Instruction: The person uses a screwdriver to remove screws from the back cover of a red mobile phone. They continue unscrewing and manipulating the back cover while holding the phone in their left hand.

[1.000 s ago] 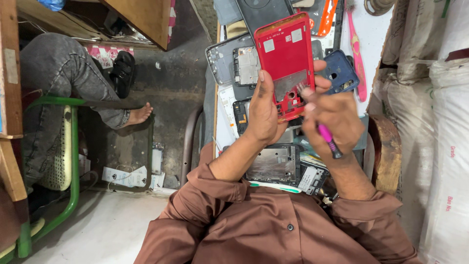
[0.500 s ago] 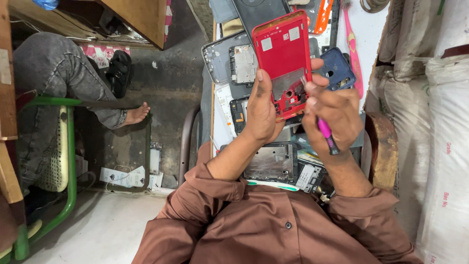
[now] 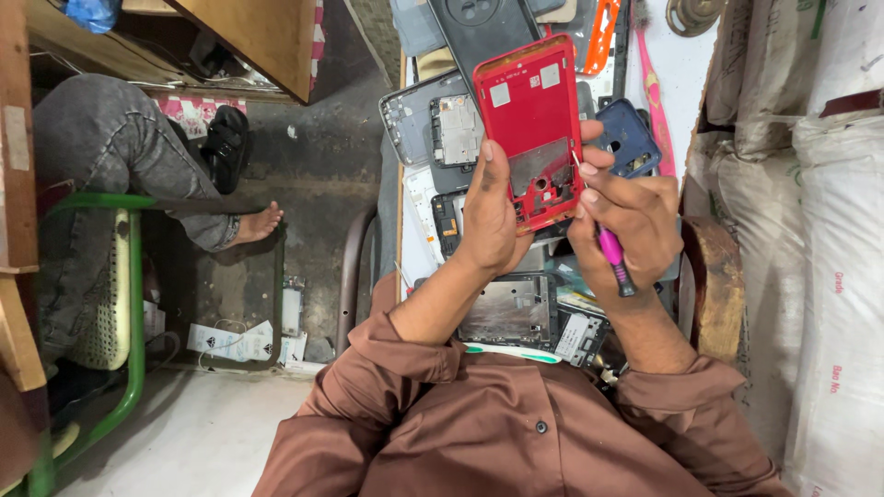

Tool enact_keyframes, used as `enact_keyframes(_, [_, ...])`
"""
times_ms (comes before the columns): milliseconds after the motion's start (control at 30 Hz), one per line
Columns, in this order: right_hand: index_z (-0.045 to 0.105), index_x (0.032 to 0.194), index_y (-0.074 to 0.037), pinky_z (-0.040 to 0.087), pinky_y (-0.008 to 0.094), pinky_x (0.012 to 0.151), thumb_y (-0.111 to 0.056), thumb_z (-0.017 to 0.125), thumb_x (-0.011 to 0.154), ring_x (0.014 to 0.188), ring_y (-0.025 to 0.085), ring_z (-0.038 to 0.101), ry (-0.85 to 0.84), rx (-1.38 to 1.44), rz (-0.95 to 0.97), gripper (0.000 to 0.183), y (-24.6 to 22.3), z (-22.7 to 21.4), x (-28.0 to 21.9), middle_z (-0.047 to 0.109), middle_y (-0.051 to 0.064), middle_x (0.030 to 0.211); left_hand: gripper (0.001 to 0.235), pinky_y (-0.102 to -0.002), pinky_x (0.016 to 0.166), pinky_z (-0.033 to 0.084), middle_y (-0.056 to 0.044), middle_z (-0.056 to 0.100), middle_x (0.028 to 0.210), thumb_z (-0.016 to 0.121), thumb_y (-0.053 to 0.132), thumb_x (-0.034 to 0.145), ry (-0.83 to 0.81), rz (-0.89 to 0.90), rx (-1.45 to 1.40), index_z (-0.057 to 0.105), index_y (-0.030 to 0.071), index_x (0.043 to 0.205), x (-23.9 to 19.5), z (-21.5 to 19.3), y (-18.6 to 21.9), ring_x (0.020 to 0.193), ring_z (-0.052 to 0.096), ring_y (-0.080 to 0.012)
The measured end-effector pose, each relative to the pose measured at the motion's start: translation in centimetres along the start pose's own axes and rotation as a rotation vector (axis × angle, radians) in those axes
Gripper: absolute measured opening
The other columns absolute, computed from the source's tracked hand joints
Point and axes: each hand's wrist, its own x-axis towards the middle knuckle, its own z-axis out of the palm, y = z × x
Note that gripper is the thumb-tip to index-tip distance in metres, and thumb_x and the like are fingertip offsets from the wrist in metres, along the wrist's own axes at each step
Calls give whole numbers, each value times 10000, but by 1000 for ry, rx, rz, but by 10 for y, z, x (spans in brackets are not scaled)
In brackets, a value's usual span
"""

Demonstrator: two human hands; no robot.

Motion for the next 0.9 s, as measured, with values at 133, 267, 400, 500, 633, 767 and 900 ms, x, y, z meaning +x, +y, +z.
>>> enact_keyframes(133, [679, 1035, -38, 541, 376, 828, 70, 759, 834, 933, 282, 639, -69, 51, -69, 242, -1, -1, 4, 728, 135, 1188, 867, -456, 1103, 543, -277, 620, 1346, 323, 696, 1139, -30, 11, 5, 468, -83, 1489, 0, 1, 0, 1232, 652, -329])
enact_keyframes(267, [664, 1046, -21, 559, 388, 857, 70, 737, 849, 947, 289, 655, -51, 81, -27, 229, -5, -1, 8, 727, 141, 1200, 862, -515, 1107, 535, -244, 577, 1398, 358, 680, 1058, 26, -16, -29, 416, -27, 1547, 2, 3, 1, 1244, 630, -336])
enact_keyframes(400, [665, 1043, -2, 554, 374, 835, 82, 746, 843, 914, 281, 661, -54, 98, -45, 232, -6, 0, 9, 734, 151, 1190, 894, -507, 1128, 524, -247, 585, 1424, 342, 701, 1061, 14, -22, -34, 411, -40, 1556, 2, 4, 1, 1279, 630, -349])
enact_keyframes(500, [657, 1036, -12, 569, 389, 896, 90, 728, 855, 964, 309, 677, 3, 53, -16, 220, -9, 0, 10, 719, 165, 1210, 897, -506, 1078, 535, -247, 588, 1422, 335, 706, 1046, 3, -27, -16, 396, -27, 1561, 2, 6, 2, 1255, 629, -341])
enact_keyframes(633, [682, 1019, -18, 547, 375, 851, 65, 755, 840, 927, 286, 683, -34, 83, -56, 211, -8, 0, 10, 738, 169, 1154, 845, -491, 1081, 538, -239, 581, 1428, 342, 693, 1049, 12, 2, 0, 418, 2, 1530, 5, 3, -2, 1242, 634, -339])
enact_keyframes(767, [653, 1011, -50, 559, 382, 947, 49, 733, 931, 1033, 278, 721, 49, -15, -49, 151, -7, 1, 7, 754, 122, 1164, 731, -466, 1049, 543, -201, 579, 1407, 381, 643, 1013, 115, -27, -11, 371, 105, 1508, 3, 6, -7, 1238, 630, -314])
enact_keyframes(900, [692, 1008, -39, 530, 385, 937, 6, 730, 814, 985, 269, 723, 29, 85, -22, 203, -3, 2, 6, 743, 138, 1159, 769, -428, 935, 594, -224, 617, 1372, 381, 664, 1055, 35, -1, -43, 369, 59, 1529, 7, 5, -3, 1174, 674, -306])
